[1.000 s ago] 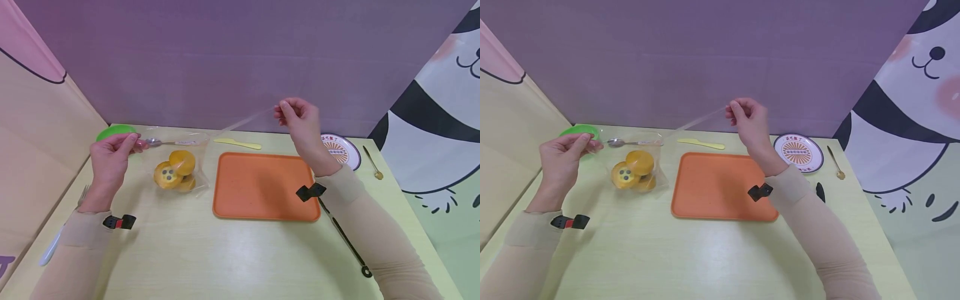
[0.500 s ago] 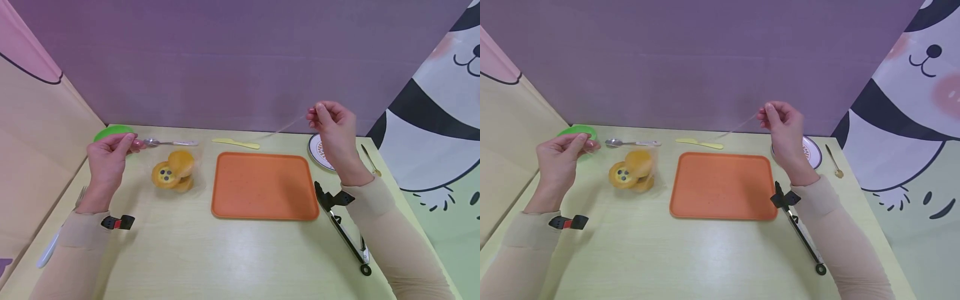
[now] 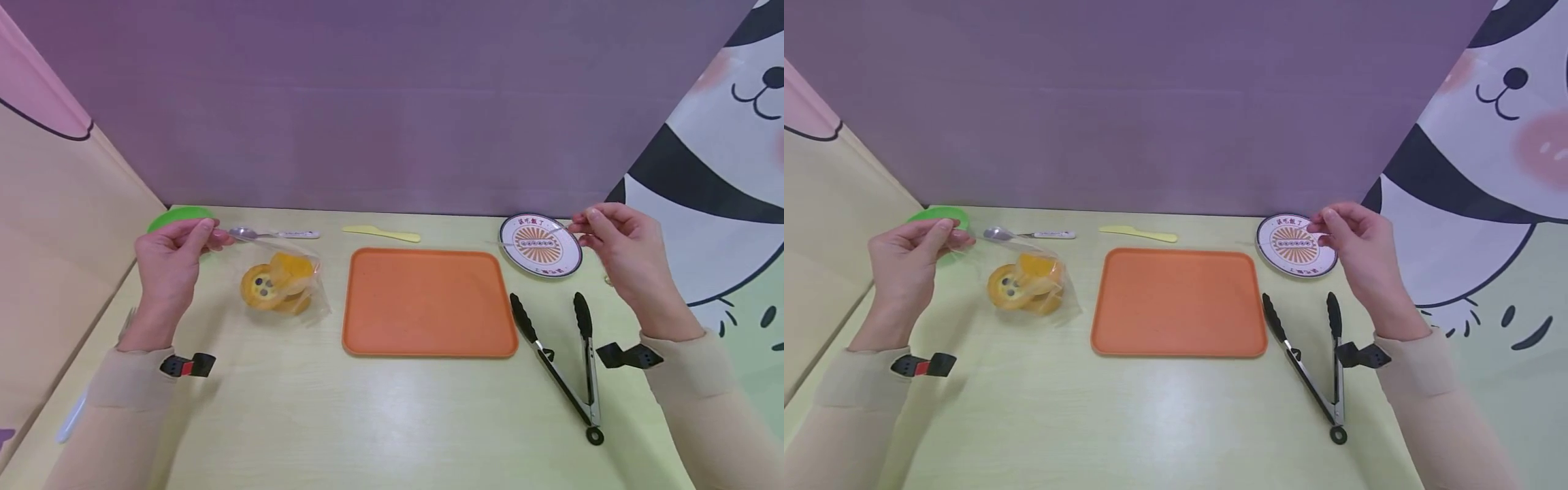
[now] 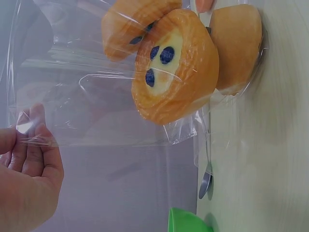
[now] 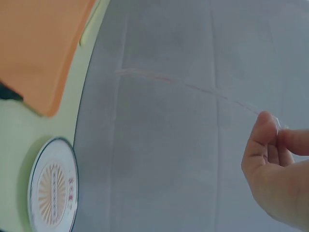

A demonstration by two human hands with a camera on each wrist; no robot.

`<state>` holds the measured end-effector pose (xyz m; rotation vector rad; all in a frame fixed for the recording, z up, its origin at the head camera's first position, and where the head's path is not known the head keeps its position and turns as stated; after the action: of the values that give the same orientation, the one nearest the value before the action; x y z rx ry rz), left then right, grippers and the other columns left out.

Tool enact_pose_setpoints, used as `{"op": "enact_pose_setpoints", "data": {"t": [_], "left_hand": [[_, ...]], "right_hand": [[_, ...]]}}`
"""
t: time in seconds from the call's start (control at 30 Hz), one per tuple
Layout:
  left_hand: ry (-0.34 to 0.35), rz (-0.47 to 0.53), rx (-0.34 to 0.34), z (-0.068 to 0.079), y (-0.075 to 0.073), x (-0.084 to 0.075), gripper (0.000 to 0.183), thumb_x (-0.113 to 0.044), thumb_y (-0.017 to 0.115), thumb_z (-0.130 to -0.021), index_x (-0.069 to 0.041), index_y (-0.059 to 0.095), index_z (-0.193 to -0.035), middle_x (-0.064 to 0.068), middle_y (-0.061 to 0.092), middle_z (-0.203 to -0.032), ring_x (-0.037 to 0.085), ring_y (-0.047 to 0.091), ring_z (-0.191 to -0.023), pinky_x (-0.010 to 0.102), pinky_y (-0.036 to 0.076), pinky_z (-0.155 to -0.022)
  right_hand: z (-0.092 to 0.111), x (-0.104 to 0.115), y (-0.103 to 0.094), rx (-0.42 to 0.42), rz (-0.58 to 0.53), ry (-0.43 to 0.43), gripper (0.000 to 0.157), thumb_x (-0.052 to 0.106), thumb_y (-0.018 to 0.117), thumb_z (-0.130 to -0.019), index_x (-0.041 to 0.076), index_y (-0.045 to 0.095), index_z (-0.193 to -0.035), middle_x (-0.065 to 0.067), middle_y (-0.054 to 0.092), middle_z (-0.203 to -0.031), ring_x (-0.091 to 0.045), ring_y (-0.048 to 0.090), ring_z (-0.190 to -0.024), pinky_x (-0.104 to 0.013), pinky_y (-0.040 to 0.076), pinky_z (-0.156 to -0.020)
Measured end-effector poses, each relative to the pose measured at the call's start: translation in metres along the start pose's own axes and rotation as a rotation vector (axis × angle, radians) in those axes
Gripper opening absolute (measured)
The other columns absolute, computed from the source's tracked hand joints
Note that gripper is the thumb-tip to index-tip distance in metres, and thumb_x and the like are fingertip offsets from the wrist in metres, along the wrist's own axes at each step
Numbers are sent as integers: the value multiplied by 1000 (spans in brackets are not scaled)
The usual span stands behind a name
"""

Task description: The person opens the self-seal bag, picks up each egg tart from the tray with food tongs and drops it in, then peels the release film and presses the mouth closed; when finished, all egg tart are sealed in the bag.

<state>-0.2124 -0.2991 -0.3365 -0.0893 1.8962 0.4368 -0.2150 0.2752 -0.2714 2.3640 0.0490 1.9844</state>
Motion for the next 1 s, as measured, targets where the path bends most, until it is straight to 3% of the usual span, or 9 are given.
{"op": "enact_pose_setpoints", "data": {"t": [0.4, 0.63, 0.83, 0.9, 1.0], "left_hand": [[11, 25, -2, -1, -1, -1, 28, -1, 71, -80, 19, 63, -97, 10, 70, -70, 18, 68, -61, 22, 57, -64], [7, 16, 7, 0, 1, -2, 26, -2, 70, -80, 17, 65, -97, 9, 71, -71, 17, 68, -62, 21, 56, -65], [7, 12, 6, -1, 1, -1, 23, -2, 70, -80, 15, 66, -96, 9, 71, -72, 17, 69, -62, 21, 57, -66], [14, 12, 8, -1, 2, 0, 24, -2, 70, -80, 15, 66, -96, 9, 71, -72, 17, 68, -62, 21, 57, -65], [20, 9, 14, -2, 2, 0, 26, -2, 70, -80, 17, 64, -97, 10, 71, -71, 17, 68, -62, 21, 57, -65]], "right_hand": [[28, -17, -77, -68, -337, 175, 21, 7, 59, -90, -3, 61, -108, -11, 66, -96, -20, 65, -85, -24, 55, -72], [53, -44, -131, -223, -456, 285, 24, 11, 61, -89, 2, 62, -111, -8, 65, -97, -18, 62, -86, -24, 54, -74], [70, -80, -160, -341, -368, 383, 24, 17, 67, -84, 9, 63, -106, -3, 66, -93, -13, 63, -85, -21, 55, -75], [76, -92, -169, -411, -260, 402, 20, 20, 68, -84, 11, 64, -101, -1, 67, -87, -11, 66, -80, -20, 56, -71], [85, -108, -180, -523, -4, 453, 12, 22, 62, -90, 15, 58, -98, 5, 66, -76, -8, 67, -69, -20, 56, -63]]}}
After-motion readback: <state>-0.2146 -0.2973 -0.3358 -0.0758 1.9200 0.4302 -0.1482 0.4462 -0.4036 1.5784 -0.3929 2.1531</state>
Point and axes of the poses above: each hand's wrist, its own z-axis away from the middle knuckle, its own y-axis out of the palm, x = y × z, the point moved 4 cm from there along -z, towards the middle knuckle
